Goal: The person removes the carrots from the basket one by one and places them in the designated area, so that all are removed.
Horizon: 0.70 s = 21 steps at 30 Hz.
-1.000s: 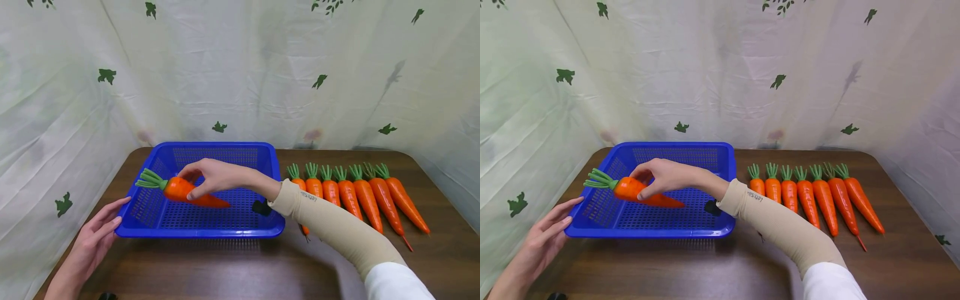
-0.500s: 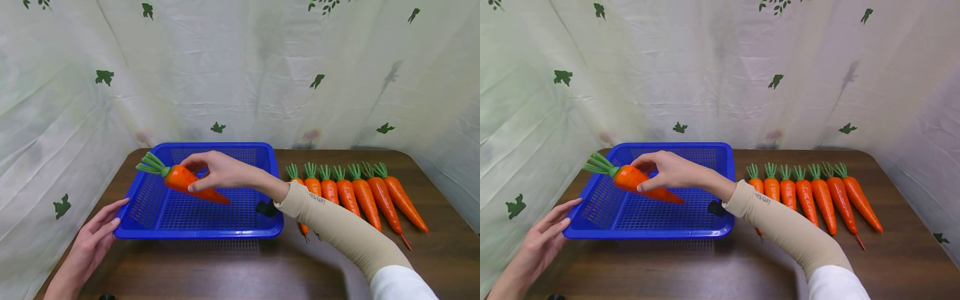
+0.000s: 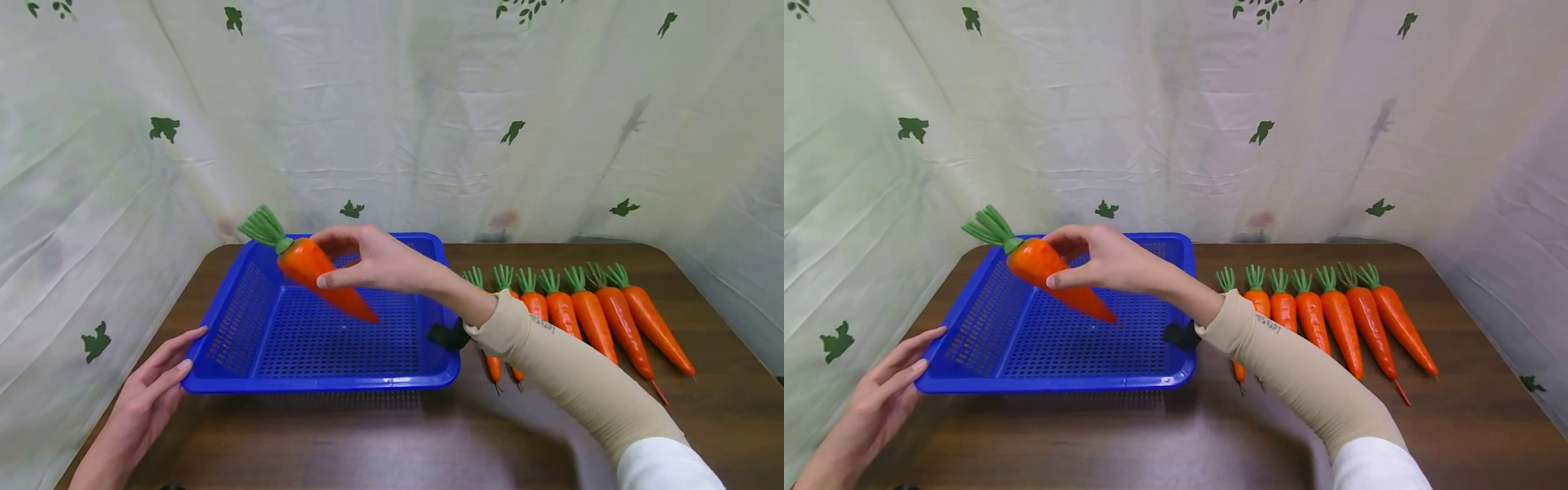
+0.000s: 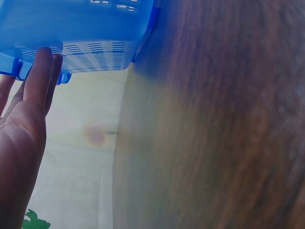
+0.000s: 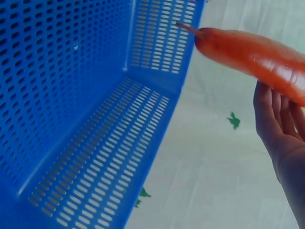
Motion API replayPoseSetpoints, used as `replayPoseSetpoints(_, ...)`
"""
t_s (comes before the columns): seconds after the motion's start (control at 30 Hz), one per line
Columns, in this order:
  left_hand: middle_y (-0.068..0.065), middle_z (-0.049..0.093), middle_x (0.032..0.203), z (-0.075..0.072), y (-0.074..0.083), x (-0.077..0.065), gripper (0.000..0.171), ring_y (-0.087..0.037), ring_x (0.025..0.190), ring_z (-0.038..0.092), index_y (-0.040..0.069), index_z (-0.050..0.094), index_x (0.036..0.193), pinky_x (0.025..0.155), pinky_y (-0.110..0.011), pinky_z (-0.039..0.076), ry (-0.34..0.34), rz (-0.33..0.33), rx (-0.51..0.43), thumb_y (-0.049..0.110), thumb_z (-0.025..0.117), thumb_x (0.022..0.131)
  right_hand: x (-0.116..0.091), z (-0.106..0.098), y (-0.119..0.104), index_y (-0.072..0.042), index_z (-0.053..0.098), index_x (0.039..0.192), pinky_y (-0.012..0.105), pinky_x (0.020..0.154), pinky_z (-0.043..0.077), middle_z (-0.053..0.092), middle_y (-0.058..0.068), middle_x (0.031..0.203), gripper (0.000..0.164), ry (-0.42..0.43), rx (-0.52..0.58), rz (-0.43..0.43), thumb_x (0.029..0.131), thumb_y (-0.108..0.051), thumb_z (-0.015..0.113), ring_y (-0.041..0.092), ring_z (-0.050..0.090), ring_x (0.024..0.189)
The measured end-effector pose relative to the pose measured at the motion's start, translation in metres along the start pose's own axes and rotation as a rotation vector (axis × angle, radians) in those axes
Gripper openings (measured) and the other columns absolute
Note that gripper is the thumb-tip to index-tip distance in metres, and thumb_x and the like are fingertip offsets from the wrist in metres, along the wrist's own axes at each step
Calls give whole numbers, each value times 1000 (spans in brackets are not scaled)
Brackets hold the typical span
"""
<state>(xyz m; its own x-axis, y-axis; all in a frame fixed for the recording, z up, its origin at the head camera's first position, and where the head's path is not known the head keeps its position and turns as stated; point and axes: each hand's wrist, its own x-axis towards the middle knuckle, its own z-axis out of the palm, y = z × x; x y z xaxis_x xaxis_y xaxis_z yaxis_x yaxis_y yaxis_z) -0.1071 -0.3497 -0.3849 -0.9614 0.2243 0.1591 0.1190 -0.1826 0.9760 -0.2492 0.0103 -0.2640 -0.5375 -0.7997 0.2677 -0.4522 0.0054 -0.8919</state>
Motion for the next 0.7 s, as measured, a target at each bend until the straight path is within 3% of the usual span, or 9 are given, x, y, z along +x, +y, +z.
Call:
replayPoseSetpoints(0.2, -1, 44, 145, 0, -1, 0, 47, -15, 122, 57, 3, 32, 152, 90, -30, 52, 16, -13, 27, -2, 29, 105, -13, -15, -4, -4, 58, 131, 34, 95, 49, 66, 3, 117, 44, 91, -4, -9, 90, -12, 71, 16, 61, 110)
replayPoseSetpoints(0.5, -3, 44, 146, -1, -2, 0, 47, -16, 122, 56, 1, 30, 152, 91, -30, 51, -5, 11, -3, -4, 27, 105, -39, -33, -6, 0, 59, 129, 40, 90, 52, 66, 14, 116, 41, 248, 216, 73, 89, -4, 67, 28, 63, 108)
replayPoseSetpoints(0.7, -3, 42, 147, -3, -3, -1, 47, -16, 122, 56, 2, 31, 152, 91, -29, 52, 8, -3, 11, -3, 27, 105, -57, -40, -4, -1, 60, 129, 41, 84, 53, 67, 15, 113, 39, 313, 236, 115, 91, -7, 66, 31, 63, 102)
